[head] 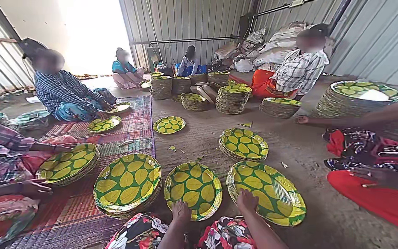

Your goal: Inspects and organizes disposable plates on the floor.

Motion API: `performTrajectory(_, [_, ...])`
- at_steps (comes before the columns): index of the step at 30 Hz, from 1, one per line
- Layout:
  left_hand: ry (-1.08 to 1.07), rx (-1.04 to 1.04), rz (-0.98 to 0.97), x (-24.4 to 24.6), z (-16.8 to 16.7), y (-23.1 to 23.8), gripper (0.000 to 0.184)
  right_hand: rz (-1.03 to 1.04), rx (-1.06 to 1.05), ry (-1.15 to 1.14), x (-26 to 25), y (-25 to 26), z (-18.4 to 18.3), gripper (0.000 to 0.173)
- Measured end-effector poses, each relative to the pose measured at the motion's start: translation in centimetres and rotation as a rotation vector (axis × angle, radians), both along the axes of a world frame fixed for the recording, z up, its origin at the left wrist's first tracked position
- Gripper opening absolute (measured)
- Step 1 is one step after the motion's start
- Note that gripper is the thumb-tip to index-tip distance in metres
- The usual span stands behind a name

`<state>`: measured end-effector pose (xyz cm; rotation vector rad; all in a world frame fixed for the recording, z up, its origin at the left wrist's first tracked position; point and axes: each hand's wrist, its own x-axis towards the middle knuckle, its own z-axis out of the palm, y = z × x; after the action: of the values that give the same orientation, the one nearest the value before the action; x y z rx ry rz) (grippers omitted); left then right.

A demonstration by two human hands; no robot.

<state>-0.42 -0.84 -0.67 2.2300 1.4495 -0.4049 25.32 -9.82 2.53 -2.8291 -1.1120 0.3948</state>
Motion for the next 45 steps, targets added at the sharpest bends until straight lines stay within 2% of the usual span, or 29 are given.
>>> performTrajectory(3, [-0.098, 0.014, 0.072, -0.5, 0.4, 0.0, 0.052, 0.034, 0.319, -0.195, -0.1, -0.5, 0.9, 0.041])
performTrajectory(6, [-0.396, 0.273, 0.232, -0.4, 0.6, -0.5, 0.062, 0.357, 0.706, -0.252, -1.3, -1.4, 1.0, 0.027])
performTrajectory(8, [-0.645, 0.608, 0.300, 0.0, 0.2, -0.1, 0.061, 0.624, 0.647, -0.144, -3.2, -1.3, 0.6, 0.026])
performTrajectory(10, [-0.781, 0.786, 0.377, 0.4, 0.2, 0.2, 0.066, 0.870, 0.391, 0.001, -4.0, -0.7, -0.3, 0.034])
performTrajectory(11, [-0.792, 0.794, 0.421, 0.4, 0.2, 0.2, 0.067, 0.922, 0.244, 0.092, -4.1, -0.3, -0.5, 0.038])
performTrajectory(13, [-0.736, 0.674, 0.513, 0.0, 0.1, 0.0, 0.062, 0.945, 0.045, 0.179, -4.1, 0.6, -0.7, 0.042])
performTrajectory(15, [-0.634, 0.580, 0.586, -0.3, 0.0, -0.1, 0.061, 0.927, -0.046, 0.206, -3.6, 1.0, -1.4, 0.044])
performTrajectory(16, [-0.613, 0.597, 0.570, -0.3, -0.1, -0.1, 0.060, 0.898, -0.092, 0.214, -3.4, 1.0, -1.5, 0.045])
performTrajectory(18, [-0.654, 0.709, 0.466, 0.0, 0.0, 0.2, 0.057, 0.831, -0.196, 0.231, -2.9, 1.0, -1.6, 0.045])
performTrajectory(20, [-0.653, 0.729, 0.322, 0.1, 0.1, 0.3, 0.053, 0.799, -0.179, 0.277, -2.3, 0.8, -1.9, 0.044])
performTrajectory(22, [-0.494, 0.499, 0.177, 0.1, 0.2, 0.2, 0.054, 0.707, -0.003, 0.266, -2.0, 0.6, -1.7, 0.042])
performTrajectory(24, [-0.280, 0.239, 0.040, 0.2, -0.6, 0.0, 0.060, 0.499, 0.138, 0.132, -1.7, 0.6, -0.8, 0.046])
performTrajectory(26, [-0.124, 0.056, -0.046, 0.0, -2.0, -0.4, 0.067, 0.237, 0.093, 0.077, -1.3, 0.4, 0.1, 0.059])
performTrajectory(27, [-0.076, 0.008, -0.066, -0.1, -2.2, -0.6, 0.070, 0.143, 0.013, 0.091, -1.0, 0.2, 0.3, 0.061])
performTrajectory(29, [-0.049, -0.011, -0.067, 0.0, -2.2, -0.5, 0.070, 0.064, -0.153, 0.116, -0.5, 0.3, 0.2, 0.048])
performTrajectory(31, [-0.058, -0.006, -0.058, 0.0, -2.2, -0.4, 0.070, 0.045, -0.215, 0.110, -1.0, 0.6, 0.4, 0.039])
performTrajectory(35, [-0.052, -0.007, -0.056, 0.0, -2.1, -0.3, 0.071, 0.000, -0.100, 0.092, -0.8, 0.4, 0.5, 0.042])
performTrajectory(37, [-0.084, -0.003, -0.031, 0.0, -1.9, -0.2, 0.071, -0.013, 0.053, 0.021, -0.5, -0.1, 1.1, 0.043])
performTrajectory(39, [-0.227, 0.078, 0.064, 0.1, -1.4, -0.3, 0.069, 0.088, 0.280, -0.127, -0.8, -0.5, 1.6, 0.037])
performTrajectory(40, [-0.338, 0.196, 0.131, 0.1, -1.2, -0.4, 0.068, 0.191, 0.398, -0.171, -1.3, -0.8, 1.6, 0.033])
performTrajectory(42, [-0.585, 0.592, 0.217, 0.3, -1.2, -0.3, 0.065, 0.478, 0.531, -0.166, -2.4, -1.1, 1.1, 0.029])
performTrajectory(43, [-0.670, 0.789, 0.234, 0.6, -1.1, 0.2, 0.067, 0.646, 0.546, -0.147, -2.9, -1.1, 0.6, 0.026])
performTrajectory(44, [-0.721, 0.894, 0.237, 0.7, -0.7, 0.4, 0.069, 0.801, 0.507, -0.125, -3.4, -0.9, 0.2, 0.024])
performTrajectory(45, [-0.728, 0.914, 0.221, 0.5, -0.3, 0.4, 0.068, 0.921, 0.413, -0.094, -3.8, -0.5, -0.3, 0.025])
